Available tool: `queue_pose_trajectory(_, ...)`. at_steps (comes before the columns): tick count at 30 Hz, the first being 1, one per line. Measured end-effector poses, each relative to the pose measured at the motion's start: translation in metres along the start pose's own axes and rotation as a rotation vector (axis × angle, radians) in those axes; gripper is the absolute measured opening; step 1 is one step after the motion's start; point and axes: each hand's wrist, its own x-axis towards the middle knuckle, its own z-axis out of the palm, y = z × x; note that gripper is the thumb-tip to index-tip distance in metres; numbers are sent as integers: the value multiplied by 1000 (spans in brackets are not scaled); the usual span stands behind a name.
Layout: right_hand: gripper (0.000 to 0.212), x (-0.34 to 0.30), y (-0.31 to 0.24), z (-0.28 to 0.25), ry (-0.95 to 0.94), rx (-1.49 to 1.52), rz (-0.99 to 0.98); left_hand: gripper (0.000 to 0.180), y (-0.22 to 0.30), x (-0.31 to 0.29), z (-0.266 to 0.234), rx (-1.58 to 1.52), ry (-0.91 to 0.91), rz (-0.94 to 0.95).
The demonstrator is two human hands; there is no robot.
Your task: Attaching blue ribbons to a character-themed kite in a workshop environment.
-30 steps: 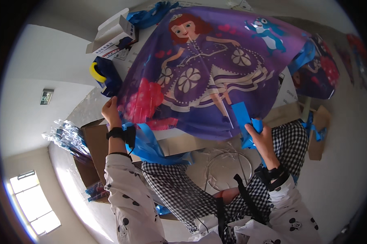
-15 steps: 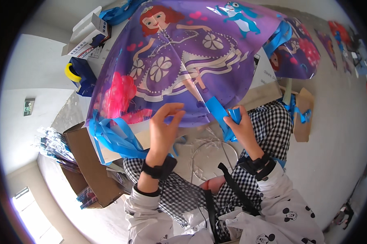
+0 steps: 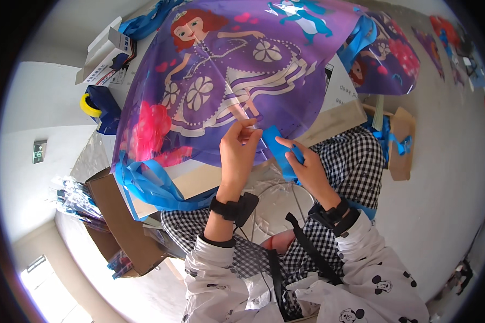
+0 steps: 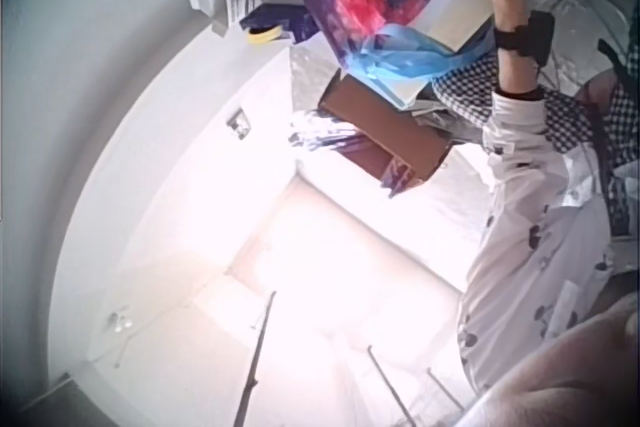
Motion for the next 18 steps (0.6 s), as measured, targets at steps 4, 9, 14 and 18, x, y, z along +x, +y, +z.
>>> queue_pose_trajectory(4, 40, 0, 5, 0, 26, -23, -21, 21, 3, 2, -2, 13, -25, -56)
queue_pose_trajectory(9, 44, -1, 6, 2, 72, -129, -75, 17, 7, 6, -10, -135, -28, -54)
queue_pose_trajectory(14, 46, -1, 2, 0, 57, -153, 20, 11, 11, 8, -18, -130, -40, 1)
queue_pose_trajectory(18, 40, -1, -6, -3, -10, -156, 131, 7, 12, 8, -19, -111, -61, 17)
